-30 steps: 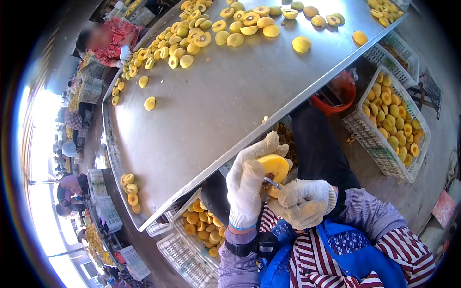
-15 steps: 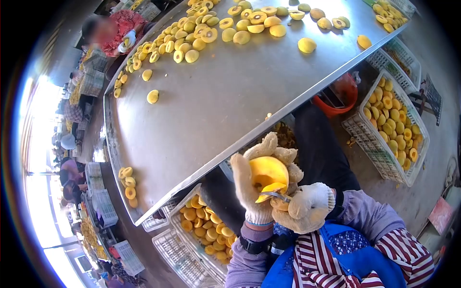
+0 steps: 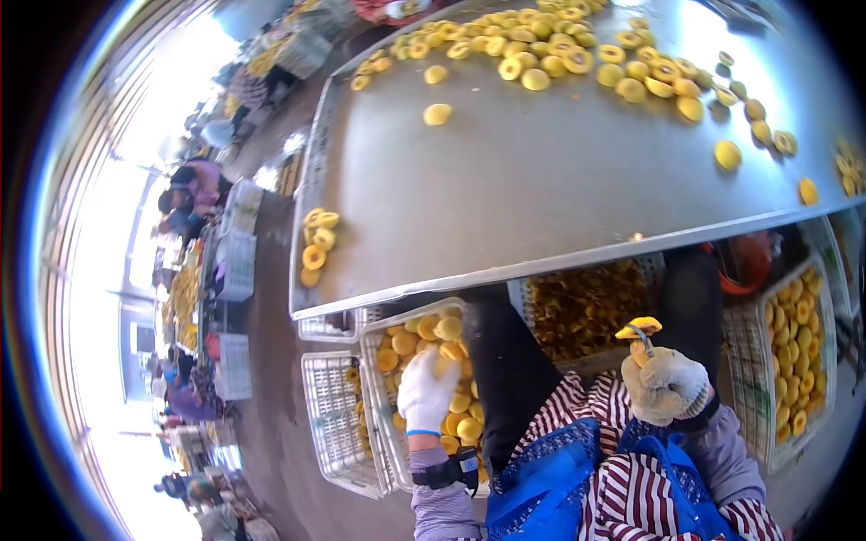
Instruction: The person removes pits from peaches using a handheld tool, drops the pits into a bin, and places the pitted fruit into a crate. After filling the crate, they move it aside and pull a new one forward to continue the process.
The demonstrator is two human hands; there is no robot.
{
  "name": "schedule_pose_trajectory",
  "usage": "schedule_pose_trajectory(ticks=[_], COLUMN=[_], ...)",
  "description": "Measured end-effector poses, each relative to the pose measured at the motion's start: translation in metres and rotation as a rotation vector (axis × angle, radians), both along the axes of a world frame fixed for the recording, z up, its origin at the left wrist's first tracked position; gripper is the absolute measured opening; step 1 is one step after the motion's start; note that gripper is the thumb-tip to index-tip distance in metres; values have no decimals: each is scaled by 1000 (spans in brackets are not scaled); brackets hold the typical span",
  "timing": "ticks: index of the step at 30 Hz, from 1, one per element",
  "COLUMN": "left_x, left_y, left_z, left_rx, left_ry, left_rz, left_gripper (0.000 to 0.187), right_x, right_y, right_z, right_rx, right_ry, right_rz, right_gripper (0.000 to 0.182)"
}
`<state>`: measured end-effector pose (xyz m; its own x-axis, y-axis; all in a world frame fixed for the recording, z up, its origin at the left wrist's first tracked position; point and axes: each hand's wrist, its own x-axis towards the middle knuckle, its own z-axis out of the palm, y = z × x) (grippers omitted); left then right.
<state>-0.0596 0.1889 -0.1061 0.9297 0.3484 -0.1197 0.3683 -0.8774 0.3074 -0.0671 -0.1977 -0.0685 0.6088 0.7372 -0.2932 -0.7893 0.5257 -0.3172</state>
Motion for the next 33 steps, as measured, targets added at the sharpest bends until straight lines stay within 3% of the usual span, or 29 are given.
schedule_pose_trajectory(ticks=[1, 5, 7, 9, 11, 13, 15, 17, 22, 23, 25, 27, 30, 31, 33], left_x=[-8, 3, 21, 38, 54, 62, 73, 88, 119, 126, 138, 151, 155, 156, 159], left_y=[2, -23, -56, -80, -113, -134, -138, -133, -77, -63, -31, 5, 49, 58, 66], left_z=[-7, 9, 39, 50, 82, 78, 58, 48, 29, 22, 6, -12, -35, -37, -37], left_rx=[250, -480, -700, -889, -859, -532, -586, -718, -717, -533, -415, -71, 52, 101, 35], left_ry=[-13, -171, -302, -489, -460, -393, -366, -348, -350, -478, -476, -577, -447, -397, -381], left_rz=[-146, -30, -128, -514, -864, -1072, -988, -836, -529, -514, -378, -392, -342, -339, -338], left_gripper=[46, 44, 40, 38, 31, 31, 25, 24, 25, 20, 20, 22, 26, 27, 30], right_x=[4, 24, 27, 26, 30, 29, 35, 34, 53, 59, 74, 92, 115, 123, 137], right_y=[2, 31, 45, 54, 63, 60, 61, 54, 52, 55, 62, 69, 68, 74, 70], right_z=[-1, 27, 29, 31, 44, 36, 38, 31, 26, 23, 19, 13, -13, -9, -23], right_rx=[-98, -672, -818, -792, -975, -983, -1128, -1101, -1138, -1140, -1141, -1178, -1187, -1202, -1175], right_ry=[-20, -149, -149, -113, -191, -307, -435, -297, -124, -127, -133, -167, -177, -54, -38], right_rz=[64, 330, 377, 286, 380, 343, 328, 309, 181, 149, 78, 23, -64, -122, -167], right_gripper=[24, 19, 19, 20, 26, 30, 30, 22, 14, 14, 14, 14, 13, 11, 11])
